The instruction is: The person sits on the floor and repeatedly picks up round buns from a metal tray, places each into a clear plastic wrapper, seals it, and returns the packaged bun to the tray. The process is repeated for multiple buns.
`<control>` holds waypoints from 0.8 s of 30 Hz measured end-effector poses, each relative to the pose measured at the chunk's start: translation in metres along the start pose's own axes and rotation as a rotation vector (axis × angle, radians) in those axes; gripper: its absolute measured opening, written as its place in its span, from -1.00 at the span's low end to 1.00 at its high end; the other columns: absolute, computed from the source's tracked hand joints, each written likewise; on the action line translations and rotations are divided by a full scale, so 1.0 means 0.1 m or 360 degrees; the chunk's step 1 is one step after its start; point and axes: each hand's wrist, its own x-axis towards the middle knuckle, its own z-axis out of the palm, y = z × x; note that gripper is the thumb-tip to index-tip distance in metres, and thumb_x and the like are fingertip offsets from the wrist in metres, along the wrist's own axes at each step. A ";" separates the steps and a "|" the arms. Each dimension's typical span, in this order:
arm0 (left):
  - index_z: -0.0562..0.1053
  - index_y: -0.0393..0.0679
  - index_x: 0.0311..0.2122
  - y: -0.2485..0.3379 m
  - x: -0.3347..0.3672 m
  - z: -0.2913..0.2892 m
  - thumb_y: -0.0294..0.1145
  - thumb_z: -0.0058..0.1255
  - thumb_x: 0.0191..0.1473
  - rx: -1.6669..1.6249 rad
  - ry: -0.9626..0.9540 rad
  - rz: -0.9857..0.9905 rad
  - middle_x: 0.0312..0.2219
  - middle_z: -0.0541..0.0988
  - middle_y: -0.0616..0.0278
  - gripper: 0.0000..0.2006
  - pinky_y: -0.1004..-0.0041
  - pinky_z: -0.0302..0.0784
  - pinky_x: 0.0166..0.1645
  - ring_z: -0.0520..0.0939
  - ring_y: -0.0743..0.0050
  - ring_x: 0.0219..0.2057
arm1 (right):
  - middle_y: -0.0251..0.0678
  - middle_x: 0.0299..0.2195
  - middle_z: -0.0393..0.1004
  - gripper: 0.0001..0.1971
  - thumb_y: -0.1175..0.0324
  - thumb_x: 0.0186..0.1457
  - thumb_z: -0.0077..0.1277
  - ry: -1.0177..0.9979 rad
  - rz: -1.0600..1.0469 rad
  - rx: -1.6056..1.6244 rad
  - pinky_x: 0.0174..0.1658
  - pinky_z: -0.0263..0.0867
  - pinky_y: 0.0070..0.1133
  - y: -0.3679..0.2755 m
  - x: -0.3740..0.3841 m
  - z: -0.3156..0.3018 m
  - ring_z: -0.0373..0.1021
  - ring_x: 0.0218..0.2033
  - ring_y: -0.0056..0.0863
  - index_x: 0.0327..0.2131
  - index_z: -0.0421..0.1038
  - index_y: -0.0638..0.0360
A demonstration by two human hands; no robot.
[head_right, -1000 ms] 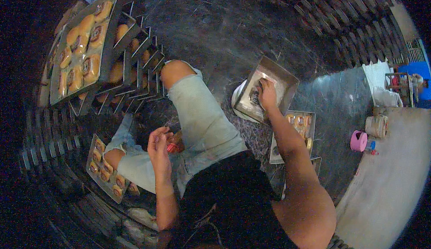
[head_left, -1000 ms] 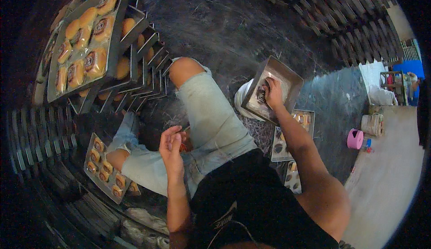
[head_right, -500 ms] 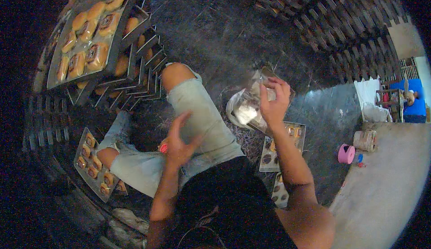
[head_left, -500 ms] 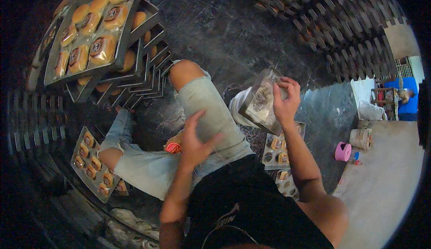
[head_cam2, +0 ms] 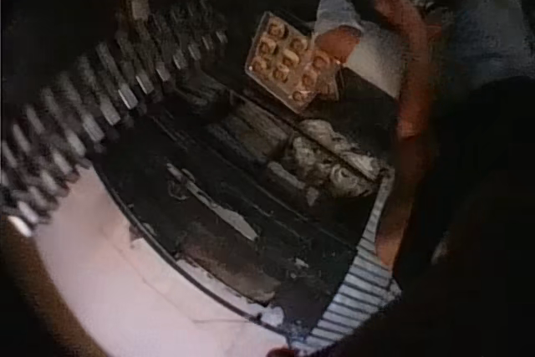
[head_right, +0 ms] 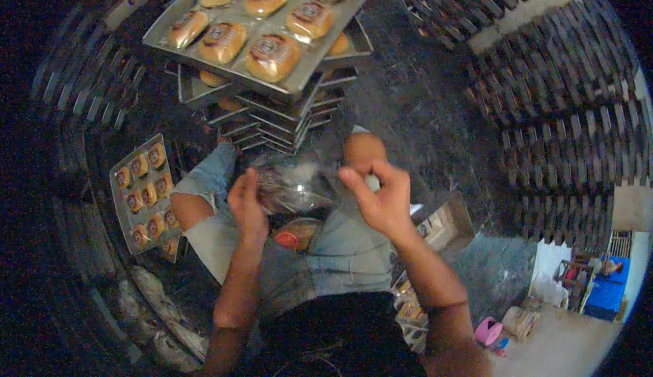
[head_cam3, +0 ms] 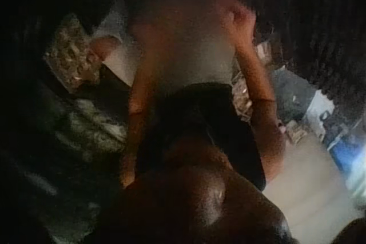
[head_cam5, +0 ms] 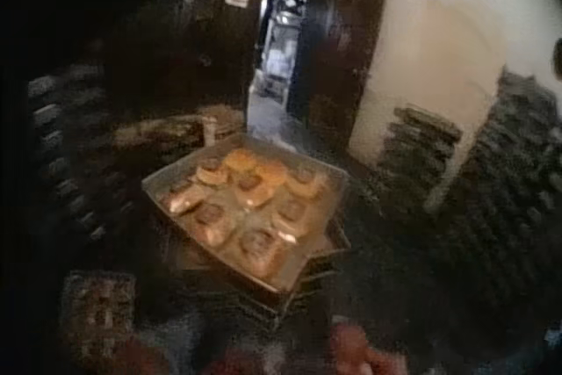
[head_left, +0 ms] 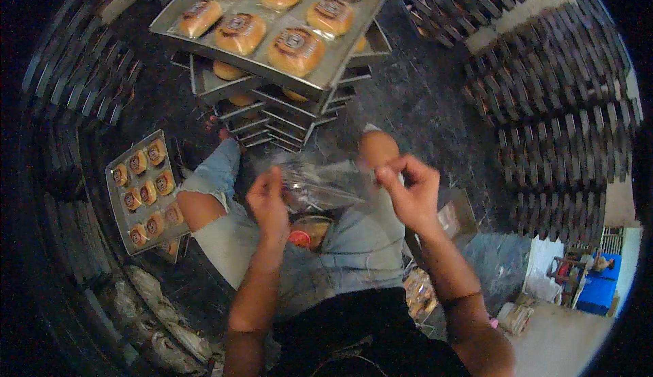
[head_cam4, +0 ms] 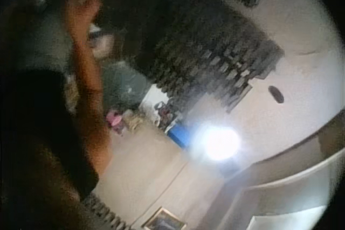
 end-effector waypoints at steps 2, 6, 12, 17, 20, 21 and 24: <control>0.55 -0.14 -0.18 0.04 0.23 -0.34 -0.22 0.10 0.33 -0.0487 0.0177 -0.0114 -0.37 0.61 0.40 -0.80 0.59 0.42 -0.40 0.54 0.70 -0.45 | -0.29 -0.37 0.62 -0.76 0.31 0.11 0.31 -0.0068 -0.0390 0.0086 -0.14 0.41 -0.54 -0.50 0.82 0.30 0.51 -0.30 -0.57 -0.28 0.58 0.30; 0.51 -0.07 -0.18 -0.15 0.47 -0.65 -0.13 0.03 0.37 -0.0770 0.0150 -0.0262 -0.37 0.56 0.41 -0.77 0.52 0.40 -0.33 0.50 0.67 -0.44 | -0.05 0.02 0.54 -0.53 0.13 0.25 0.12 -0.0181 -0.1396 -0.0734 0.16 0.33 -0.42 -0.74 2.96 0.94 0.49 0.05 -0.28 0.08 0.45 0.29; 0.47 -0.02 -0.23 -0.18 0.52 -0.73 -0.10 0.04 0.36 -0.1174 0.0304 -0.0502 -0.45 0.53 0.40 -0.77 0.50 0.40 -0.38 0.48 0.62 -0.48 | 0.05 0.01 0.56 -0.24 -0.19 0.17 0.10 -0.0344 -0.0457 -0.1129 0.12 0.39 -0.35 -0.20 5.38 1.32 0.52 0.03 -0.18 0.15 0.40 0.37; 0.47 0.02 -0.24 -0.12 0.58 -0.61 -0.06 0.05 0.34 -0.1225 0.0447 -0.0545 -0.48 0.53 0.41 -0.77 0.50 0.40 -0.40 0.47 0.61 -0.51 | 0.01 -0.13 0.63 -0.07 -0.38 -0.11 0.24 -0.0238 -0.0096 -0.1148 0.06 0.45 -0.38 -0.55 5.32 1.58 0.57 -0.03 -0.21 0.02 0.52 0.37; 0.47 0.02 -0.23 -0.14 0.54 -0.56 -0.07 0.03 0.35 -0.1180 0.0379 -0.0523 -0.47 0.52 0.41 -0.77 0.51 0.39 -0.41 0.46 0.61 -0.52 | 0.01 -0.06 0.59 -0.15 -0.15 -0.13 0.39 -0.0055 -0.0562 -0.0683 0.05 0.46 -0.40 -0.32 5.06 1.60 0.55 -0.02 -0.25 0.07 0.44 0.39; 0.47 0.01 -0.22 -0.16 0.52 -0.59 -0.07 0.02 0.36 -0.1167 0.0348 -0.0467 -0.47 0.51 0.41 -0.77 0.52 0.37 -0.42 0.44 0.61 -0.52 | 0.02 -0.04 0.57 -0.16 -0.10 -0.13 0.42 -0.0068 -0.0654 -0.0551 0.05 0.46 -0.40 -0.28 4.99 1.52 0.55 -0.02 -0.25 0.08 0.42 0.38; 0.49 -0.02 -0.18 -0.11 0.44 -0.82 -0.11 -0.02 0.39 -0.0666 0.0480 -0.0226 -0.47 0.49 0.43 -0.78 0.58 0.27 -0.49 0.39 0.66 -0.55 | -0.02 -0.01 0.55 -0.16 -0.01 -0.09 0.44 0.0142 -0.0948 -0.0248 0.08 0.44 -0.43 -0.78 4.09 1.25 0.53 -0.01 -0.33 0.14 0.34 0.36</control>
